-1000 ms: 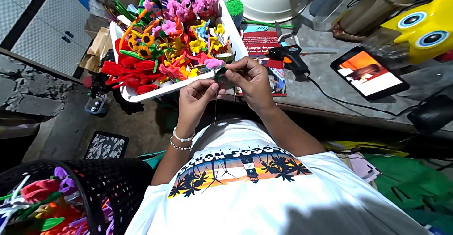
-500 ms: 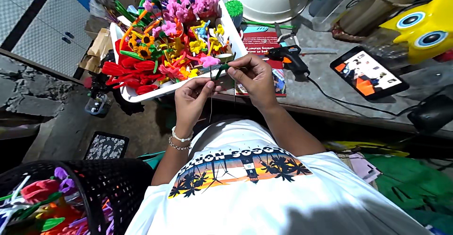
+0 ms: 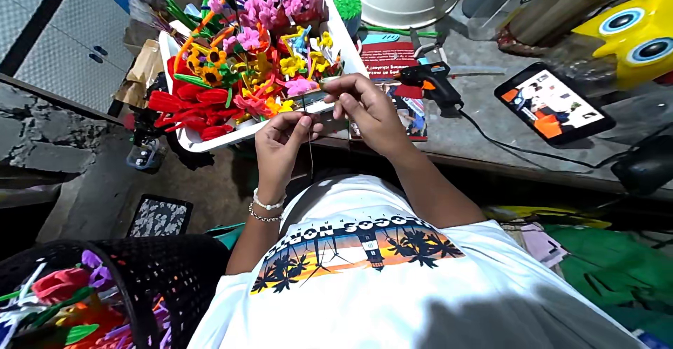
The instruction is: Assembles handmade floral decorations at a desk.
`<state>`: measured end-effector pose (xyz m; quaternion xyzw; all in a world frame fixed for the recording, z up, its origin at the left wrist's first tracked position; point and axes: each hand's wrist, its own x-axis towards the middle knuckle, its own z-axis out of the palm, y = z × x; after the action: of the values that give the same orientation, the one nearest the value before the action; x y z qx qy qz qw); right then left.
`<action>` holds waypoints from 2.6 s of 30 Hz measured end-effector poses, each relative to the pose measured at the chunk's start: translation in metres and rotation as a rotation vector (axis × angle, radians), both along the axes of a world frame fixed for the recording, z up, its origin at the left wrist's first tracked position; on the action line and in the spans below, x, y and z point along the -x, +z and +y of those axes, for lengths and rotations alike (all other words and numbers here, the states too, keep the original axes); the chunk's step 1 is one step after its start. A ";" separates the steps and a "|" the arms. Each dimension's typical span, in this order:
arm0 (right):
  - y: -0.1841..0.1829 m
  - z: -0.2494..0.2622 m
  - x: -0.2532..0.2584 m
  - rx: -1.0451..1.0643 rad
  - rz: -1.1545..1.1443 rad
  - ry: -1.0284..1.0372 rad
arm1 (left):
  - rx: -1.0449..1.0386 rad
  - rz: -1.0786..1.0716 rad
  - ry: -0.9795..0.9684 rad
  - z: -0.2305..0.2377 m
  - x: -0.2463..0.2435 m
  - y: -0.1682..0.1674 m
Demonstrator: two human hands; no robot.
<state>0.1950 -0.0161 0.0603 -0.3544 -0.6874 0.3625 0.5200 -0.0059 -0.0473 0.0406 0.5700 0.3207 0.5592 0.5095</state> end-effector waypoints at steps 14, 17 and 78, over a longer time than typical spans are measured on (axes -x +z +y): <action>0.000 -0.011 -0.001 0.113 0.051 0.031 | -0.075 0.013 0.047 0.005 -0.004 0.001; -0.004 -0.010 0.005 -0.002 -0.027 0.035 | -0.032 -0.108 0.033 0.009 -0.006 -0.003; 0.003 -0.019 0.008 0.041 0.076 0.017 | -0.418 0.240 0.293 0.006 -0.019 -0.009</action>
<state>0.1868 -0.0351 0.0633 -0.3452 -0.6623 0.3943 0.5354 0.0135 -0.0412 0.0318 0.6722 0.3354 0.6096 0.2531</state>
